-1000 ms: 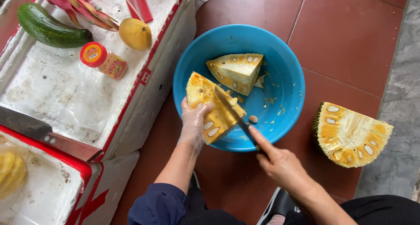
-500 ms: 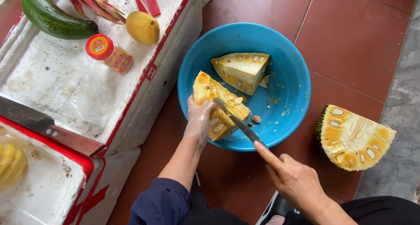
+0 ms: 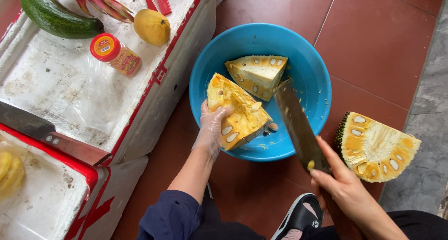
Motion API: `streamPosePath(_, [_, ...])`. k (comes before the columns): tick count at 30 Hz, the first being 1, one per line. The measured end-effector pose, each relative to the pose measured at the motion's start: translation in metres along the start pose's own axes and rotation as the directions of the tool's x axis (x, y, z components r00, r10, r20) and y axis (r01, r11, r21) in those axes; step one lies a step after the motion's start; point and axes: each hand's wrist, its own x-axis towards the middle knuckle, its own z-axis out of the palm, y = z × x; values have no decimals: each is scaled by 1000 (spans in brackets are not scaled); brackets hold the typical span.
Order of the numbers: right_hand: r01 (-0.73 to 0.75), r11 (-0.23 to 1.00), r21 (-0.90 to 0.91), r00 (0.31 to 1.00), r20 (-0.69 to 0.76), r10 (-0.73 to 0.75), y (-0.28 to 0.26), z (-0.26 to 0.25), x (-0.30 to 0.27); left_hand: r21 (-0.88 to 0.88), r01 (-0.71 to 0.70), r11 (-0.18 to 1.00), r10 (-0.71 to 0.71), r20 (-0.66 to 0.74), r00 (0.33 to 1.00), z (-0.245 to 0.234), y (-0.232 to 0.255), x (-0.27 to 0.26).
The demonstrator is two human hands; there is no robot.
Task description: Peeling the thick skin off jackfruit segments using a large knife
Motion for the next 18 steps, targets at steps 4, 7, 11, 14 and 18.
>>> streamPosePath(4, [-223,916,333,972,146,183,4,9,-30,7,61,998,-61,46,997,5,7,-17])
streamPosePath(7, [-319,903,288,945,165,281,-8,17,-33,-2,46,999,-46,41,998,7,0,-11])
streamPosePath(11, [-157,900,406,977,195,83,-20,27,-24,-57,76,995,-72,80,994,4,-13,-7])
streamPosePath(14, [-26,925,380,980,192,-51,-39,26,-24,-151,168,974,-136,201,970,-1,-22,4])
streamPosePath(18, [-129,958,257,991,79,112,-21,8,-30,-150,198,969,-165,207,964,-3,-31,8])
